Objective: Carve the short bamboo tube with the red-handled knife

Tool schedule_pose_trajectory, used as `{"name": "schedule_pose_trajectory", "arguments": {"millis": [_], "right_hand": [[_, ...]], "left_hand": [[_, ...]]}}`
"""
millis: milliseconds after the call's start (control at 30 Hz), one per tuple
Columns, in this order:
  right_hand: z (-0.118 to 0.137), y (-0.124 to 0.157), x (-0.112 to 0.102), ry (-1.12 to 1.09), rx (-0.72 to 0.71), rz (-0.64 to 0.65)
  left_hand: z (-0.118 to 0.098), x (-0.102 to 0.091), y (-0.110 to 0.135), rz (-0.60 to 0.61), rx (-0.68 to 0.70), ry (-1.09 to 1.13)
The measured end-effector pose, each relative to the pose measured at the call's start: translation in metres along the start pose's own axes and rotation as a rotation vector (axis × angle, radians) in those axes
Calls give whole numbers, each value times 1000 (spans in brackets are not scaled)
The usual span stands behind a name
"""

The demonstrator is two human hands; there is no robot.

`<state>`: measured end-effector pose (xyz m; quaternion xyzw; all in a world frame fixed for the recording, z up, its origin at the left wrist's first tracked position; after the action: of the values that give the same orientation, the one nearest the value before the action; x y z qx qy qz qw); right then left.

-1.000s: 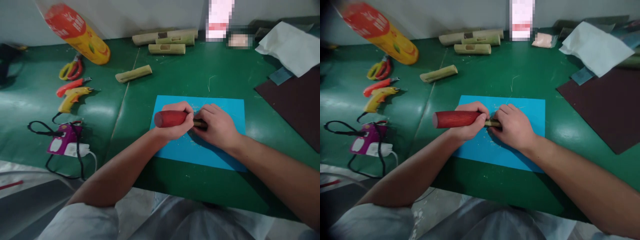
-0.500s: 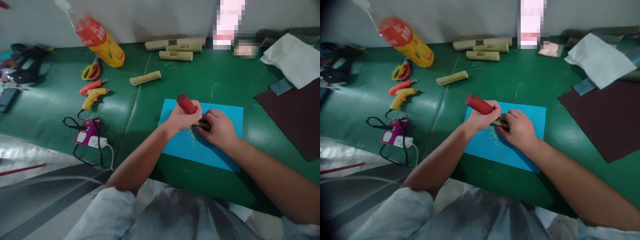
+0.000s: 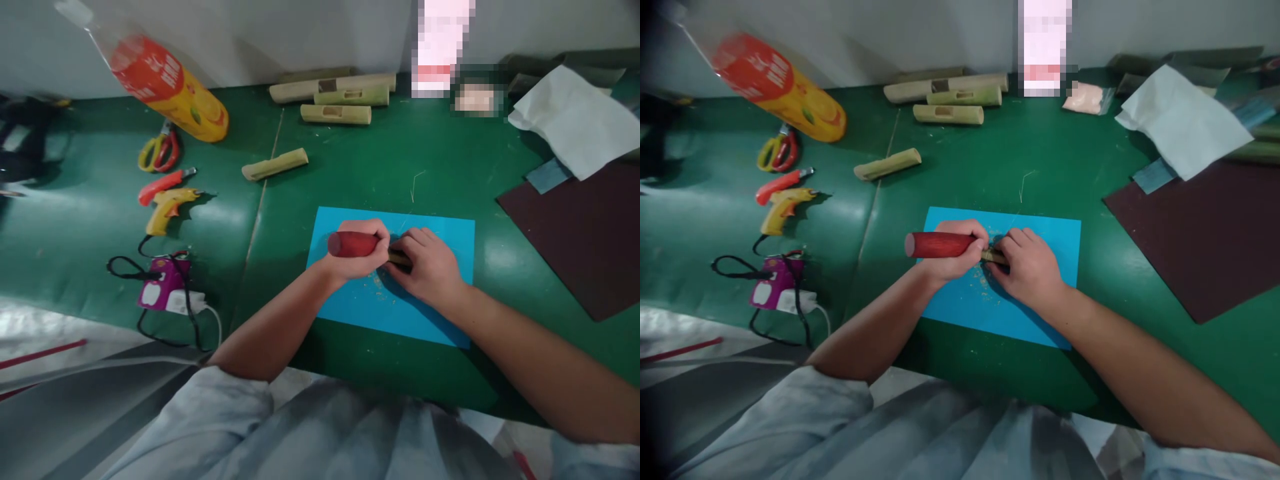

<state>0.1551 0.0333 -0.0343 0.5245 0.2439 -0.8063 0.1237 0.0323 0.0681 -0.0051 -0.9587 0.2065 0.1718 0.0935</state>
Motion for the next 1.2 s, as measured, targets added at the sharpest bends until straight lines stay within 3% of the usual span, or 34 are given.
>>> {"name": "schedule_pose_trajectory", "arguments": {"millis": [500, 633, 700, 800, 967, 1200], "right_hand": [[0, -2, -4, 59, -3, -22], [-4, -3, -4, 46, 14, -8], [-4, -3, -5, 37, 14, -5], [-4, -3, -7, 37, 18, -15], [-4, -3, -5, 14, 36, -43], [-8, -7, 2, 33, 69, -11]], "left_hand": [[2, 7, -4, 20, 38, -94], [-11, -13, 7, -195, 149, -68], [-17, -18, 13, -247, 218, -109], [-15, -14, 15, -202, 253, -150], [3, -2, 7, -59, 162, -104], [5, -6, 7, -68, 190, -93]]}}
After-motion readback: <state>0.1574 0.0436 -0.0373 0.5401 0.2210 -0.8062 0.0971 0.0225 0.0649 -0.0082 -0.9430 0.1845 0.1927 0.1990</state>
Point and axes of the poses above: each hand's wrist, its own y-axis away from the middle knuckle, its own x-axis out of the palm, z = x × y, the point moved 10 cm from there along -y, towards the middle knuckle, and after that the axes turned 15 degrees about y, right-handed, at the moved point
